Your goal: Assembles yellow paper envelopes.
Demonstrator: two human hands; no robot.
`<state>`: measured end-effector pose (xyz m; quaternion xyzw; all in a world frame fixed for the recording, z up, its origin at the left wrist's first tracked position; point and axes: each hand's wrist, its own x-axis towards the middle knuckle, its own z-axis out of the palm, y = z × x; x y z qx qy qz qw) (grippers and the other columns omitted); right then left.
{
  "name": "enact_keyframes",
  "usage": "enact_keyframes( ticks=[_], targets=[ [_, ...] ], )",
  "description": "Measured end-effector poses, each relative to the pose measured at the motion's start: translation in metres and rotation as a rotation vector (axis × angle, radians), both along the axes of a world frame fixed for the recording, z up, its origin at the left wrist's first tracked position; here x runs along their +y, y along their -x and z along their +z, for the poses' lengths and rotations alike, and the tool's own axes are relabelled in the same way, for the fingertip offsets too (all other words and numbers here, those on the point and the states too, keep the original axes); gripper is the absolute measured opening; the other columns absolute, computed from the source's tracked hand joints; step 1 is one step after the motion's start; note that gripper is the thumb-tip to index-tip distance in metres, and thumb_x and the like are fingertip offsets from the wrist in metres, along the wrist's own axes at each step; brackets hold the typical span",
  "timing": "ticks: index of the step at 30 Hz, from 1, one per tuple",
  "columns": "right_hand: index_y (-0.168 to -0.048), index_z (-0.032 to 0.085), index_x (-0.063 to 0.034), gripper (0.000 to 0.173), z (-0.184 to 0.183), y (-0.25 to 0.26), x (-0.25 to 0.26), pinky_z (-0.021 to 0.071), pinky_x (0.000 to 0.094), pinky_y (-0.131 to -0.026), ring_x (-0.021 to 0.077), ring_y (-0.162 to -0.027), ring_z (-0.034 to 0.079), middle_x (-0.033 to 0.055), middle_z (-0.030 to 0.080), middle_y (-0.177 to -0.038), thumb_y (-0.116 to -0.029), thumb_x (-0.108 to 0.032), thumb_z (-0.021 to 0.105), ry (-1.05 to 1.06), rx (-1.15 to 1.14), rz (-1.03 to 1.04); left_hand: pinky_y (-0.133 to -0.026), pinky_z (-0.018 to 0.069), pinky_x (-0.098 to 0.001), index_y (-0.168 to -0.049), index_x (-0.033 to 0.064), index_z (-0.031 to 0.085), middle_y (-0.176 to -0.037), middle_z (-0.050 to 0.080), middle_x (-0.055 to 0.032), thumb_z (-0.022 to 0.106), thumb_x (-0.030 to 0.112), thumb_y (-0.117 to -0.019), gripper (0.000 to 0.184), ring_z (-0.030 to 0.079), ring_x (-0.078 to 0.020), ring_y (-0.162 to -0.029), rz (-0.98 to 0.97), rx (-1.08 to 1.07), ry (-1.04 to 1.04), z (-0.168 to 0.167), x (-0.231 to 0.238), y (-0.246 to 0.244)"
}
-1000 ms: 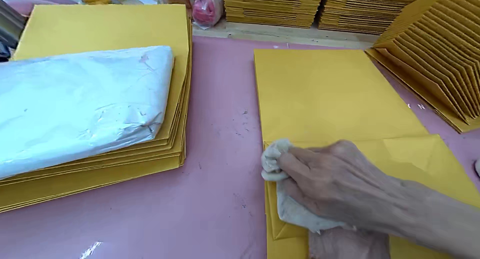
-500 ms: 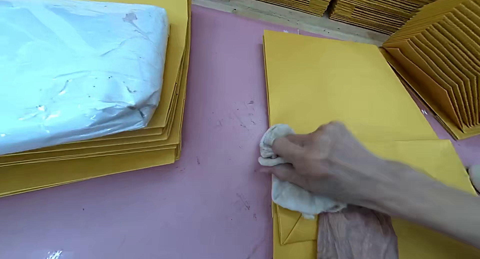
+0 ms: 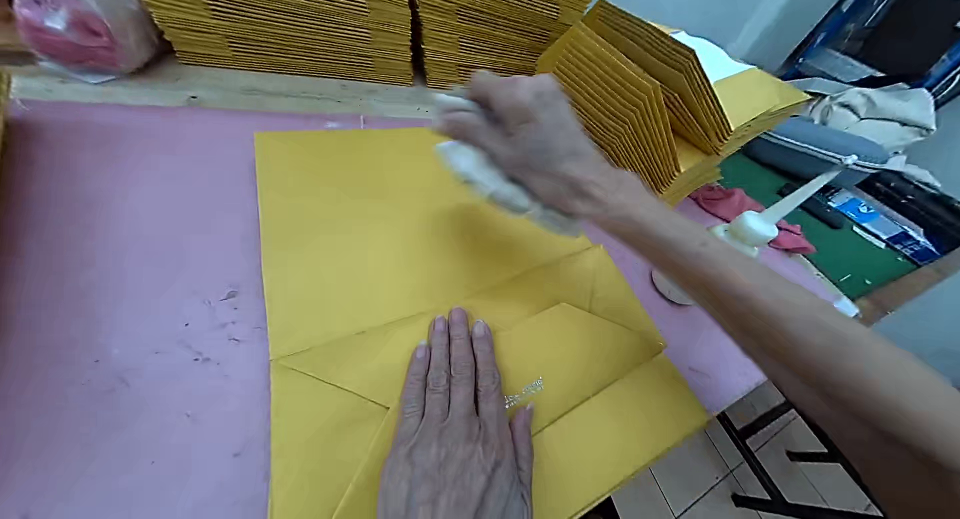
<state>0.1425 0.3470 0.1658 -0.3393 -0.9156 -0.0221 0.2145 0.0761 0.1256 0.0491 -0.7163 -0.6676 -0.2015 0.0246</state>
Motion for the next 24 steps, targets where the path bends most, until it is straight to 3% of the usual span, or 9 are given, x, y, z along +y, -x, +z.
enact_keyframes(
  ticks=[2,5,9,11,13,15,18,21,24],
  targets=[
    [-0.128,0.058,0.0106,0.041,0.008,-0.033,0.012,0.0484,0.0599,-0.092,0.0485,-0.113,0.062,0.0329,0.062,-0.119,-0.1069,-0.024,0.052,-0.04,-0.178,-0.259,-0.119,0.028,-0.0538,-0.146,-0.0151,0.043,-0.153,0.041,-0.0328,0.029,0.037,-0.1061,0.067,0.043,-0.0464,-0.142,-0.002,0.018,-0.012,-0.001,0.001,0.001],
    [-0.141,0.049,0.0135,0.051,-0.005,-0.057,-0.002,0.0361,0.0569,-0.114,0.0477,-0.135,0.049,0.035,0.05,-0.143,-0.1079,-0.025,0.049,-0.157,-0.135,-0.139,-0.12,0.027,-0.0538,-0.147,-0.0155,0.041,-0.154,0.04,-0.0326,0.028,0.037,-0.1066,0.067,0.042,-0.0464,-0.143,-0.005,0.018,0.023,0.004,0.001,0.003],
    [-0.137,0.062,-0.0042,0.053,-0.137,0.0,-0.128,0.0474,0.0415,-0.111,0.0311,-0.134,0.055,0.0222,0.057,-0.143,-0.0919,-0.032,0.066,-0.081,0.589,0.095,-0.12,0.0202,-0.0626,-0.144,-0.0158,0.045,-0.153,0.04,-0.0354,0.034,0.027,-0.1055,0.059,0.035,-0.0497,-0.146,0.004,0.03,0.07,0.003,-0.005,0.014],
    [-0.148,0.055,-0.0108,0.053,-0.137,-0.004,-0.176,0.0363,0.0455,-0.123,0.0308,-0.148,0.041,0.0195,0.048,-0.154,-0.0989,-0.029,0.062,0.193,0.426,0.158,-0.123,0.0131,-0.0593,-0.146,-0.012,0.045,-0.155,0.041,-0.0297,0.031,0.034,-0.1053,0.063,0.032,-0.0423,-0.15,0.011,0.019,-0.053,-0.03,-0.007,0.027],
    [-0.159,0.035,-0.0032,0.08,-0.106,-0.032,-0.172,0.0159,0.0483,-0.128,0.036,-0.157,0.02,0.0268,0.028,-0.164,-0.1002,-0.054,0.054,0.465,0.165,0.375,-0.122,0.012,-0.0584,-0.146,-0.0142,0.042,-0.155,0.039,-0.0329,0.032,0.034,-0.1081,0.063,0.032,-0.0451,-0.149,-0.054,0.01,-0.008,-0.025,-0.012,0.036],
    [-0.159,0.031,0.0025,0.101,-0.105,-0.047,-0.159,0.0186,0.0485,-0.128,0.0398,-0.155,0.024,0.0317,0.029,-0.162,-0.0942,-0.074,0.045,0.413,0.119,0.493,-0.123,0.0133,-0.0561,-0.146,-0.0149,0.043,-0.154,0.039,-0.0334,0.031,0.032,-0.109,0.061,0.032,-0.0464,-0.148,-0.038,0.039,0.1,-0.008,-0.013,0.033],
    [-0.161,0.027,-0.0003,0.105,-0.106,-0.064,-0.148,0.0181,0.042,-0.128,0.0344,-0.156,0.024,0.0278,0.027,-0.164,-0.0925,-0.08,0.036,0.383,0.059,0.515,-0.121,0.0193,-0.0562,-0.143,-0.0174,0.045,-0.151,0.041,-0.0349,0.033,0.018,-0.1077,0.051,0.037,-0.0502,-0.144,0.096,0.121,0.139,0.002,-0.006,0.014],
    [-0.162,0.023,-0.0023,0.11,-0.107,-0.074,-0.138,0.0182,0.0393,-0.128,0.0311,-0.156,0.024,0.026,0.025,-0.166,-0.0889,-0.082,0.043,0.363,-0.009,0.49,-0.125,0.0115,-0.0533,-0.148,-0.0039,0.048,-0.158,0.041,-0.0219,0.034,0.043,-0.1042,0.066,0.031,-0.0375,-0.151,0.139,0.142,-0.018,-0.053,-0.014,0.027],
    [-0.162,0.024,-0.0006,0.112,-0.109,-0.084,-0.131,0.0193,0.0409,-0.128,0.0325,-0.155,0.027,0.0271,0.025,-0.165,-0.0887,-0.084,0.037,0.314,-0.016,0.454,-0.125,0.0133,-0.0545,-0.153,-0.0078,0.037,-0.159,0.036,-0.0272,0.035,0.046,-0.1051,0.072,0.03,-0.0422,-0.151,0.125,0.088,0.053,-0.034,-0.014,0.026]
  ],
)
